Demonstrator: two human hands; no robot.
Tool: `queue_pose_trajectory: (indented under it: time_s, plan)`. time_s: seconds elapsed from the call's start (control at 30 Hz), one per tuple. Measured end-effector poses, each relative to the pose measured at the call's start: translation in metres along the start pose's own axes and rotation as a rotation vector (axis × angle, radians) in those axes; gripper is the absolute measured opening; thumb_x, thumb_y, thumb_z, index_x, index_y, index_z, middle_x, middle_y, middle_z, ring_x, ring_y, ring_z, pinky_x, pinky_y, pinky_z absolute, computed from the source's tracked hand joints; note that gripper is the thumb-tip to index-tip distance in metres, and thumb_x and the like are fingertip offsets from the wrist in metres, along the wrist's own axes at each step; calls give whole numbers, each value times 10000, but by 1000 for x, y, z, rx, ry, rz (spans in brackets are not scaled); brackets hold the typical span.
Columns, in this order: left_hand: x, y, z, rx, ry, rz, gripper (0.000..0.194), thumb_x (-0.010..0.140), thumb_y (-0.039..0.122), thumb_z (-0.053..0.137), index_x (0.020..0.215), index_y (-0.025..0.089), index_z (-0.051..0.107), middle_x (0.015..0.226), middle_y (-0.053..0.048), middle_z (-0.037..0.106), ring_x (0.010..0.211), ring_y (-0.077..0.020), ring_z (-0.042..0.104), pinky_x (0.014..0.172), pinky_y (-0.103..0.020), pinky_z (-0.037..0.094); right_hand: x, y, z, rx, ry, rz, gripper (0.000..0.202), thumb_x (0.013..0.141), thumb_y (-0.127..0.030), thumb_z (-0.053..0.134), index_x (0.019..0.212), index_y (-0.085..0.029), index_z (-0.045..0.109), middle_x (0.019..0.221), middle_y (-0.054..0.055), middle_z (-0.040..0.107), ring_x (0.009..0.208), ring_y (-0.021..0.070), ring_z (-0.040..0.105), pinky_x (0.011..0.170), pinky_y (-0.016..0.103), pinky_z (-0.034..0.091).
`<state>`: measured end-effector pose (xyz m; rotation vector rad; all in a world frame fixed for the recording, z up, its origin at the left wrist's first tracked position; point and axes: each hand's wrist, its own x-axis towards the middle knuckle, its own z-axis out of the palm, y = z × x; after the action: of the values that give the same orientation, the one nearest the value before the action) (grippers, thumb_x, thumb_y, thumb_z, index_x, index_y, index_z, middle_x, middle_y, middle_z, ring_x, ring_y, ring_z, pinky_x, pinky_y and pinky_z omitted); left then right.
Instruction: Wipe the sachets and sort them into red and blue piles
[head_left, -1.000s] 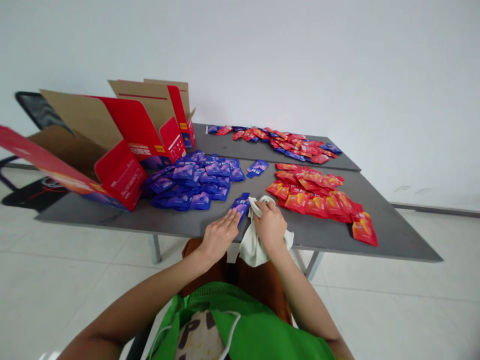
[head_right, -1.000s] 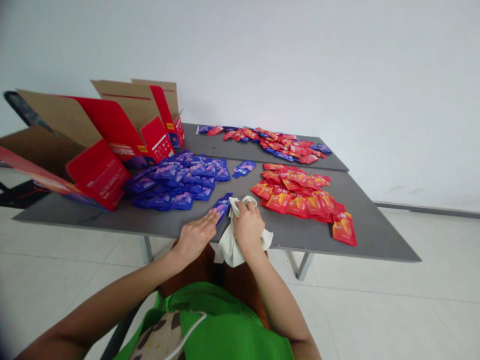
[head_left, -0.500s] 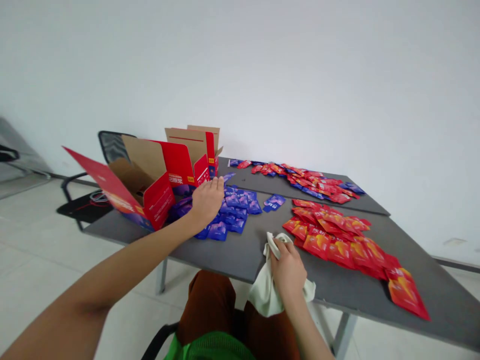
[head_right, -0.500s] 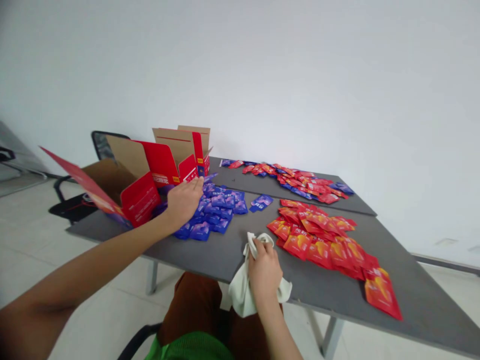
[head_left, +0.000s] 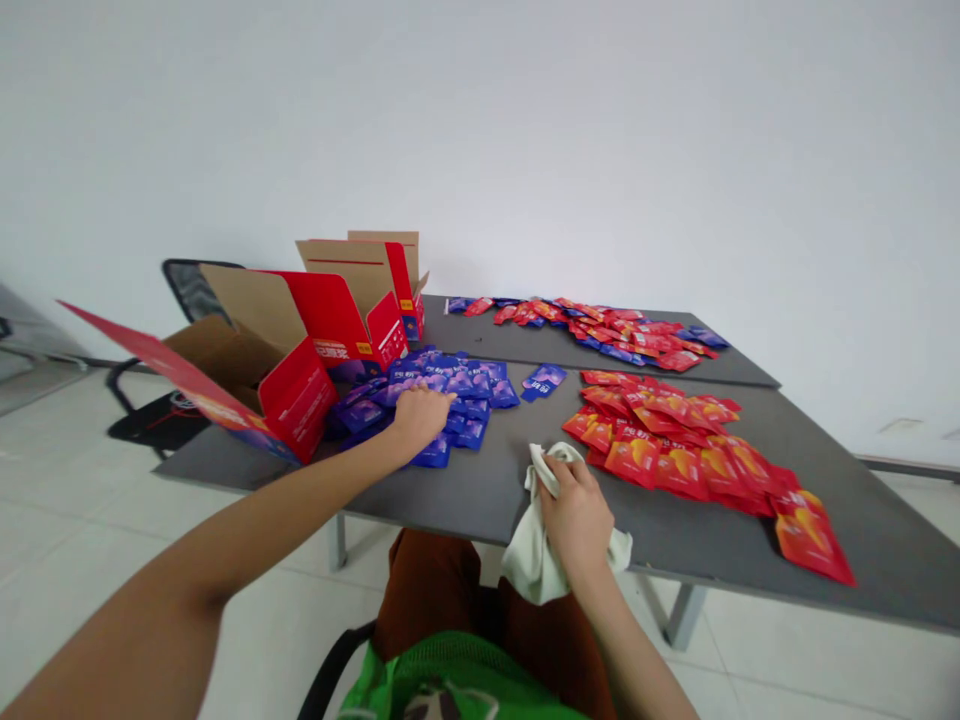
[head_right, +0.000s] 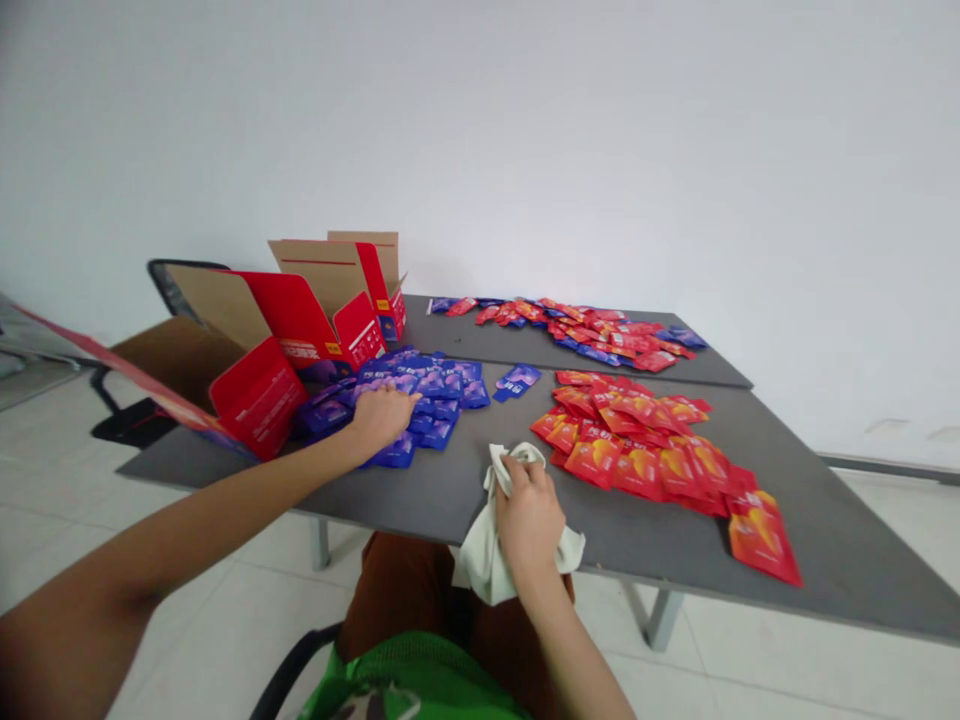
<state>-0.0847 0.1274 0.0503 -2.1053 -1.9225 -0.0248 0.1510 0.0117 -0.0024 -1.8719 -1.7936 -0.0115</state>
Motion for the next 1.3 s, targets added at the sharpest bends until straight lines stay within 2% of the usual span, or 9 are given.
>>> queue_pose_trajectory:
  time_s: [0.13, 0.37, 0.53, 0.63, 0.73, 0.9, 1.03, 1.2, 1.3]
  plan:
    - [6, 2, -16, -37, -94, 32, 514, 954, 278, 258, 954, 72, 729, 889, -214, 699, 932, -305, 658, 766, -385, 481, 0, -1, -2, 16, -17, 5, 290, 924, -319, 508, 1192, -298, 615, 1036, 35, 605, 951, 188, 557, 741, 262, 392]
    - [34, 27, -42, -25, -42, 20, 457, 909, 330, 341, 948, 97, 733, 913, -216, 701, 913, -309, 670, 797, -403, 487, -1, -1, -5, 79, -37, 28, 320, 909, -296, 521, 1218, -308, 604, 1087, 45, 598, 980, 195, 561, 800, 269, 418]
    - [102, 92, -46, -193, -174, 89, 473, 878, 432, 409, 1023, 99, 713, 1020, -217, 691, 1000, -296, 650, 841, -359, 484, 1, 0, -6, 127, -68, 50, 339, 890, -268, 542, 1222, -303, 600, 1070, 50, 596, 978, 200, 563, 807, 276, 433]
    - [138, 140, -34, -289, -179, 54, 585, 894, 518, 338, 1087, 87, 684, 1066, -220, 677, 1031, -306, 638, 843, -367, 483, 0, 1, -6, 161, -66, 56, 363, 866, -232, 560, 1219, -308, 600, 1071, 47, 595, 971, 198, 564, 833, 284, 439]
    - [152, 174, -16, -305, -149, 70, 688, 909, 564, 245, 1070, 54, 679, 1050, -236, 670, 1024, -315, 635, 840, -370, 477, -1, 4, -5, 211, -65, 52, 398, 845, -209, 565, 1229, -312, 590, 1079, 47, 588, 967, 199, 564, 851, 292, 447]
    - [145, 190, 12, -221, -17, 242, 568, 859, 474, 414, 1095, 8, 637, 1087, -262, 639, 1046, -322, 604, 863, -367, 456, -1, 7, -6, 258, -82, 55, 430, 806, -171, 574, 1209, -318, 599, 1043, 40, 590, 954, 204, 566, 829, 290, 463]
    - [131, 190, 16, -218, -82, 270, 371, 803, 289, 498, 1012, 39, 674, 1018, -238, 665, 1008, -318, 627, 859, -380, 465, 0, 5, -7, 255, -72, 62, 400, 826, -188, 566, 1203, -315, 607, 1038, 44, 591, 960, 200, 565, 848, 292, 455]
    - [89, 188, 13, -268, -67, 338, 340, 810, 142, 453, 1079, 78, 651, 997, -203, 678, 994, -284, 646, 893, -395, 464, 0, 5, -5, 309, -19, 83, 348, 847, -216, 554, 1175, -296, 634, 1039, 45, 609, 931, 189, 578, 828, 288, 450]
    - [55, 172, 17, -360, -22, 433, 349, 797, 143, 502, 1116, 120, 643, 1182, -202, 631, 1135, -287, 581, 1026, -480, 370, -1, 5, -9, 441, 87, 106, 243, 855, -227, 532, 1039, -249, 688, 953, 42, 628, 879, 174, 592, 800, 275, 459]
